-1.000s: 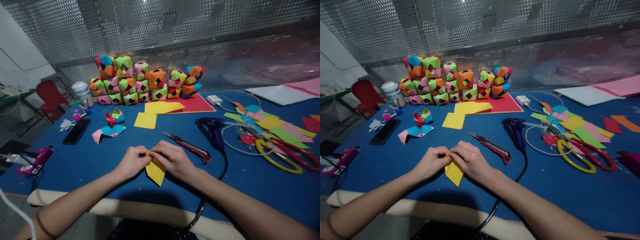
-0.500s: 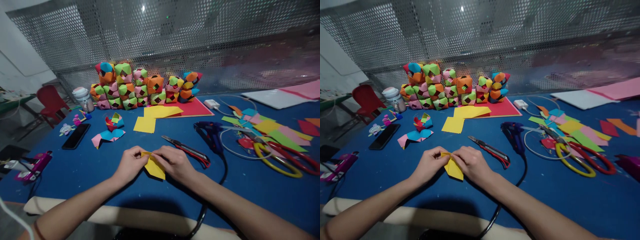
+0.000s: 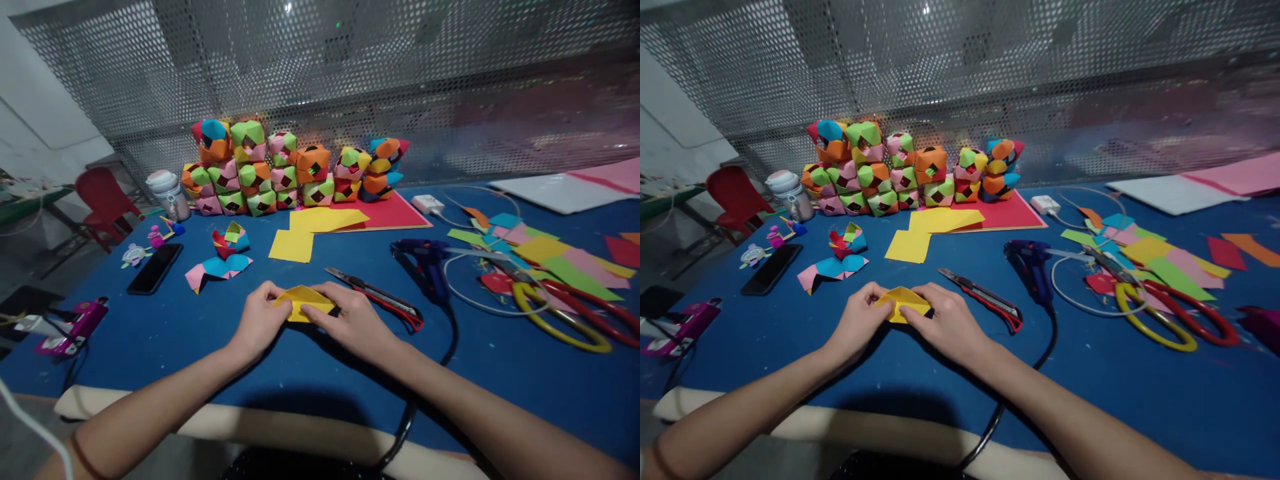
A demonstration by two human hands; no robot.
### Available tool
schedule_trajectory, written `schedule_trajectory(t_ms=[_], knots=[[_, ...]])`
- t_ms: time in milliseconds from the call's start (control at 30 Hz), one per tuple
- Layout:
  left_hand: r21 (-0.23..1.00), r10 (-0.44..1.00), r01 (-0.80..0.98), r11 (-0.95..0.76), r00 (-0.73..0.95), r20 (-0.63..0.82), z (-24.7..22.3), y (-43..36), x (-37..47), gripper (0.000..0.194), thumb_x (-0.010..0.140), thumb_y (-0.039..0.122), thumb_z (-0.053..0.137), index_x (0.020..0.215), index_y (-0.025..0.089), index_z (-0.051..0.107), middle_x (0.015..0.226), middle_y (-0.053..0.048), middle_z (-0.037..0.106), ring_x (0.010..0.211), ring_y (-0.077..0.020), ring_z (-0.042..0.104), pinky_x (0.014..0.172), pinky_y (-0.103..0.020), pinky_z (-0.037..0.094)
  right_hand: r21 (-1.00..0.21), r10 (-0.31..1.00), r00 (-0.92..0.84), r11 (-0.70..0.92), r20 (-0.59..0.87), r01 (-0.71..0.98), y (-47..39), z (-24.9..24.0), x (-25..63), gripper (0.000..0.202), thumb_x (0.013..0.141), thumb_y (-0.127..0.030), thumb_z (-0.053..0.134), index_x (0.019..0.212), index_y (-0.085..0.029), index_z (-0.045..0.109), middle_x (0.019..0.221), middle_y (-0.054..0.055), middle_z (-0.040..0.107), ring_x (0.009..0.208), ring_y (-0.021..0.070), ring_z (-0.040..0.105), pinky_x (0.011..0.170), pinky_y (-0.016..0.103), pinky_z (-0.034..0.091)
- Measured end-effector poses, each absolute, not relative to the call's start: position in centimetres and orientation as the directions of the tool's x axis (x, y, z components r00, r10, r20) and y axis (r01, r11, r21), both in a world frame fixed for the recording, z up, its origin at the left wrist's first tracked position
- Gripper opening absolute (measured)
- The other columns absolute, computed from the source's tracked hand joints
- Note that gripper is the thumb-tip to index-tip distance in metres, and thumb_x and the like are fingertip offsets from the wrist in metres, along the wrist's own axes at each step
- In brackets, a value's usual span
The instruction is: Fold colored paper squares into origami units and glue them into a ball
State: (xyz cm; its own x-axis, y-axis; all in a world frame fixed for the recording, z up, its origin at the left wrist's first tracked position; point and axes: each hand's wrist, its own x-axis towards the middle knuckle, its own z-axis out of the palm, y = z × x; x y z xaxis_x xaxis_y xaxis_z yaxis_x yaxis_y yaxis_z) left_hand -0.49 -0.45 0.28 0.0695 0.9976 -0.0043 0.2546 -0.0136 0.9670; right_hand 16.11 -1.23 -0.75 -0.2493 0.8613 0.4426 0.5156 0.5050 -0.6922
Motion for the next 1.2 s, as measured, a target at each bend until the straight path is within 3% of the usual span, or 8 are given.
schedule_trajectory(t_ms=[133, 233, 333, 433, 533, 633, 833, 1200], knots=[[0.98, 0.997, 0.198, 0.039, 0.059, -0.051, 0.1, -0.5, -0.1, 0.008, 0.065, 0.013, 0.052, 0.068, 0.016, 0.045, 0.06, 0.007, 0.044, 0.054, -0.0066, 0.041, 0.05, -0.017, 0.031, -0.706, 0.856, -0.25, 0.514, 0.452, 0.487, -1.1, -0.9, 15.9, 0.011, 0.083, -0.02, 0.053, 0.088, -0.018, 0.062, 0.082, 0.005, 0.066, 0.073, 0.0167, 0.061, 0.066, 0.028, 0.047], [0.977, 0.99, 0.21, 0.034, 0.129, -0.062, -0.2, -0.6, 0.0, 0.011, 0.064, 0.011, 0.051, 0.074, 0.015, 0.05, 0.066, 0.006, 0.05, 0.06, -0.0073, 0.045, 0.055, -0.018, 0.035, -0.688, 0.837, -0.267, 0.545, 0.477, 0.48, -1.1, -1.0, 16.0, 0.014, 0.084, -0.015, 0.048, 0.085, -0.017, 0.062, 0.079, 0.005, 0.066, 0.072, 0.0164, 0.061, 0.065, 0.028, 0.047], [0.978, 0.981, 0.206, 0.045, 0.178, -0.082, -0.5, -0.6, 0.0, 0.009, 0.068, 0.014, 0.052, 0.077, 0.014, 0.054, 0.072, 0.003, 0.054, 0.066, -0.0093, 0.049, 0.06, -0.019, 0.039, -0.722, 0.857, -0.204, 0.51, 0.474, 0.468, -1.1, -0.9, 15.9, 0.013, 0.082, -0.019, 0.053, 0.092, -0.017, 0.061, 0.083, 0.006, 0.065, 0.075, 0.0172, 0.061, 0.068, 0.029, 0.049], [0.986, 0.989, 0.147, 0.072, 0.121, -0.09, -0.6, -0.6, 0.0, 0.009, 0.068, 0.019, 0.055, 0.076, 0.015, 0.051, 0.07, 0.004, 0.053, 0.065, -0.0101, 0.05, 0.06, -0.02, 0.04, -0.828, 0.907, -0.084, 0.411, 0.412, 0.38, -1.2, -0.8, 15.6, 0.026, 0.079, -0.026, 0.058, 0.103, -0.016, 0.055, 0.087, 0.006, 0.062, 0.07, 0.0155, 0.06, 0.064, 0.029, 0.051], [0.989, 0.991, 0.105, 0.1, 0.079, -0.109, -0.6, -0.6, 0.1, 0.014, 0.067, 0.022, 0.058, 0.076, 0.016, 0.05, 0.069, 0.004, 0.053, 0.063, -0.0102, 0.051, 0.059, -0.021, 0.041, -0.867, 0.922, -0.061, 0.382, 0.384, 0.32, -1.3, -0.7, 15.3, 0.023, 0.078, -0.028, 0.059, 0.097, -0.017, 0.051, 0.084, 0.005, 0.06, 0.063, 0.0131, 0.057, 0.06, 0.028, 0.051], [0.987, 0.989, 0.116, 0.112, 0.08, -0.121, -0.7, -0.7, 0.2, 0.014, 0.067, 0.022, 0.059, 0.075, 0.015, 0.049, 0.068, 0.004, 0.052, 0.061, -0.0096, 0.05, 0.058, -0.021, 0.04, -0.809, 0.889, -0.092, 0.447, 0.448, 0.382, -1.5, -0.7, 15.1, 0.009, 0.079, -0.022, 0.055, 0.086, -0.019, 0.05, 0.077, 0.003, 0.059, 0.065, 0.0134, 0.057, 0.062, 0.027, 0.048], [0.987, 0.987, 0.11, 0.114, 0.104, -0.125, -0.8, -0.9, 0.4, 0.011, 0.066, 0.018, 0.057, 0.072, 0.016, 0.048, 0.065, 0.005, 0.05, 0.059, -0.0087, 0.047, 0.055, -0.019, 0.038, -0.683, 0.814, -0.15, 0.558, 0.562, 0.471, -1.4, -1.4, 15.2, 0.002, 0.081, -0.018, 0.051, 0.081, -0.02, 0.049, 0.074, 0.002, 0.056, 0.066, 0.014, 0.053, 0.062, 0.026, 0.044], [0.995, 0.978, 0.037, 0.097, 0.18, -0.103, -0.3, -0.9, 0.1, 0.011, 0.069, 0.02, 0.059, 0.075, 0.015, 0.052, 0.07, 0.004, 0.051, 0.066, -0.0089, 0.047, 0.059, -0.019, 0.039, -0.547, 0.663, -0.281, 0.739, 0.694, 0.395, -1.4, -1.4, 15.9, 0.02, 0.081, -0.008, 0.043, 0.093, -0.02, 0.055, 0.087, 0.007, 0.056, 0.082, 0.0171, 0.056, 0.071, 0.03, 0.049]])
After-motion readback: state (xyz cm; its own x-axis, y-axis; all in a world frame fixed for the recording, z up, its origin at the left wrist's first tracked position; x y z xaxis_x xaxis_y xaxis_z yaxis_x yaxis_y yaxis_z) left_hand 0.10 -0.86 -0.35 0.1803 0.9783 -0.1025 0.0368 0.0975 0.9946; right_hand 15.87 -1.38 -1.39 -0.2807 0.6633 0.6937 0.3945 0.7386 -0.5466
